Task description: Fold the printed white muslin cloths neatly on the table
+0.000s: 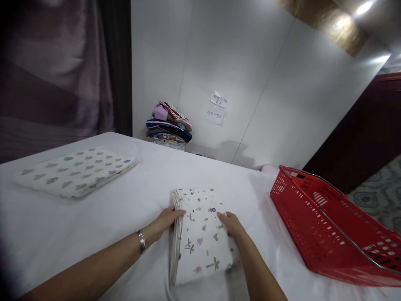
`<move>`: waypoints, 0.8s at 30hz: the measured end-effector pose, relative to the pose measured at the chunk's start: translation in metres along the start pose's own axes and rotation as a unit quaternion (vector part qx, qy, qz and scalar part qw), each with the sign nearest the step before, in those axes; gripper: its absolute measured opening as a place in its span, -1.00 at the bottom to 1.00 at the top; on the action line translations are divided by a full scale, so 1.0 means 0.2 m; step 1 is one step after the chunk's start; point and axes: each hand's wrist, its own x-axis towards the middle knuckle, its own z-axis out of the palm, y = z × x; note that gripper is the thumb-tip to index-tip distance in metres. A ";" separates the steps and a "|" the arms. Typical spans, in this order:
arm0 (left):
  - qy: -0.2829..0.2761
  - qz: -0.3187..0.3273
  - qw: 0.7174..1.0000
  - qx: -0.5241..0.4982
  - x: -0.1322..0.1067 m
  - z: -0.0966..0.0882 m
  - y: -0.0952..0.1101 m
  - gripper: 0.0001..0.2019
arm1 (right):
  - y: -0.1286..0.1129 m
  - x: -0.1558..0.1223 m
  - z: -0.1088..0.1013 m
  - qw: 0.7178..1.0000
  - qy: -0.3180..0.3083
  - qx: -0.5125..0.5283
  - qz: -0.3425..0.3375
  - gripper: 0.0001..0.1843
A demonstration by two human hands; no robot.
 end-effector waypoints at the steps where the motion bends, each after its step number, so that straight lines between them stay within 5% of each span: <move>1: 0.007 0.007 1.000 0.000 0.00 0.00 0.00 -0.69 | 0.00 -0.01 0.01 1.000 -0.016 0.017 0.004 -0.53; 5: 0.019 0.016 1.000 -0.008 0.02 -0.06 0.08 -0.66 | -0.05 -0.04 0.05 0.991 -0.058 0.117 -0.030 -0.55; 12: 0.064 0.081 0.995 0.002 0.18 -0.23 0.34 -0.65 | -0.22 0.12 0.16 0.974 0.002 0.200 -0.103 -0.51; 18: 0.030 -0.024 0.999 0.001 0.20 -0.34 0.26 -0.46 | -0.18 0.22 0.23 0.997 -0.014 0.075 0.031 -0.33; 24: 0.059 0.005 0.993 0.101 0.11 -0.38 0.14 -0.05 | -0.09 0.06 0.19 0.995 -0.039 0.078 0.053 -0.16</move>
